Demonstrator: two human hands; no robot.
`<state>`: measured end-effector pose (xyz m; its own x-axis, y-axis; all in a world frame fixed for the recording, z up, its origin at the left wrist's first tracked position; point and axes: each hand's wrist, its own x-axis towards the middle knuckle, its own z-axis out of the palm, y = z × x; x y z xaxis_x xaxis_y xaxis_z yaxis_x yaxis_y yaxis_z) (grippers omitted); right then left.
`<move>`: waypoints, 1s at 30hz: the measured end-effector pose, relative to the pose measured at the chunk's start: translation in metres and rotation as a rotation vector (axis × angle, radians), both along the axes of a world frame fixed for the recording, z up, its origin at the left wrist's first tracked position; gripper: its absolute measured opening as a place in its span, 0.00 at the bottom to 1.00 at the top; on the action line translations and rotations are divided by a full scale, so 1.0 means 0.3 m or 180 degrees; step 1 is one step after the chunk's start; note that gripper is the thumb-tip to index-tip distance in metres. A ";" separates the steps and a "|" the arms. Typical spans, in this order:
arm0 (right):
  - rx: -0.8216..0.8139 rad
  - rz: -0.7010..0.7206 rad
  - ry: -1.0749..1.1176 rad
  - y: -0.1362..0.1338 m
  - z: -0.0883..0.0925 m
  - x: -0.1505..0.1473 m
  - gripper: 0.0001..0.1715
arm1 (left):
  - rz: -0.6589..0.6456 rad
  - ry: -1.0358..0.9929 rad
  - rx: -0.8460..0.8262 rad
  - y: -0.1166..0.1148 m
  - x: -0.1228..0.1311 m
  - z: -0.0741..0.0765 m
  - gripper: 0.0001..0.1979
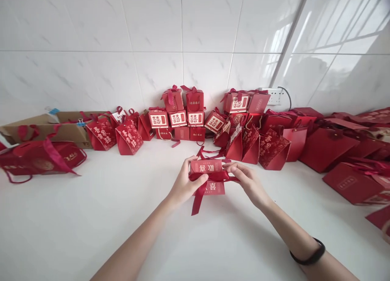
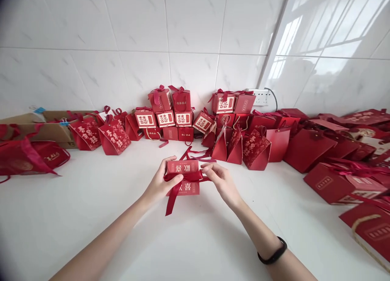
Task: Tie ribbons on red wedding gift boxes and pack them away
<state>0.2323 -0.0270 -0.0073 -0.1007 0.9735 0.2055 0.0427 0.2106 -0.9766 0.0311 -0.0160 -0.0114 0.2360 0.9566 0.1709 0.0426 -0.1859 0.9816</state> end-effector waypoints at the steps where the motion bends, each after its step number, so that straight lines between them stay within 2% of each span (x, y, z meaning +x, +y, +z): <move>1: 0.0050 0.0032 -0.0111 -0.002 0.005 -0.001 0.21 | 0.0003 -0.0004 -0.0014 0.000 0.001 0.000 0.29; 6: 0.0183 0.0100 -0.0430 -0.006 0.016 -0.004 0.18 | 0.0057 0.0038 -0.0017 0.004 0.004 0.000 0.30; 10: 0.0183 0.0108 -0.0226 0.001 0.005 0.000 0.17 | 0.0087 0.0109 -0.0012 0.005 0.000 0.000 0.30; 16: -0.0197 0.0309 0.0126 0.007 -0.001 -0.002 0.20 | -0.0080 0.0029 -0.0103 0.008 -0.007 0.001 0.29; 19: -0.0053 0.0225 0.0134 0.007 -0.004 0.011 0.21 | -0.0145 -0.0017 -0.0094 0.009 -0.008 0.002 0.28; 20: 0.0128 0.0282 0.0062 0.007 -0.007 0.017 0.23 | -0.0139 -0.0008 -0.0082 0.008 -0.009 0.003 0.28; 21: 0.0358 0.0388 -0.0087 0.005 -0.009 0.022 0.29 | -0.0131 0.0010 -0.0073 0.006 -0.009 0.003 0.28; 23: 0.0819 0.0643 -0.0605 0.001 -0.016 0.028 0.51 | -0.0118 0.0049 -0.0061 0.004 -0.011 0.004 0.30; 24: 0.0991 0.0723 -0.0910 -0.002 -0.019 0.028 0.59 | -0.0123 0.0065 -0.0039 0.005 -0.013 0.004 0.30; 25: 0.1112 0.0736 -0.1182 -0.004 -0.022 0.026 0.63 | -0.0149 0.0072 0.0003 0.007 -0.016 0.003 0.31; 28: 0.1278 0.0605 -0.1566 -0.004 -0.025 0.021 0.58 | -0.0381 -0.0056 0.0049 0.025 -0.025 -0.007 0.33; 30: 0.0993 0.0470 -0.1306 0.002 -0.023 0.021 0.54 | -0.0522 -0.0265 -0.0125 0.044 -0.032 -0.021 0.34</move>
<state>0.2387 -0.0263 -0.0143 -0.3647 0.8418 0.3979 0.3558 0.5209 -0.7759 0.0216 -0.0029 -0.0175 0.3759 0.9128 0.1596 -0.0669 -0.1450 0.9872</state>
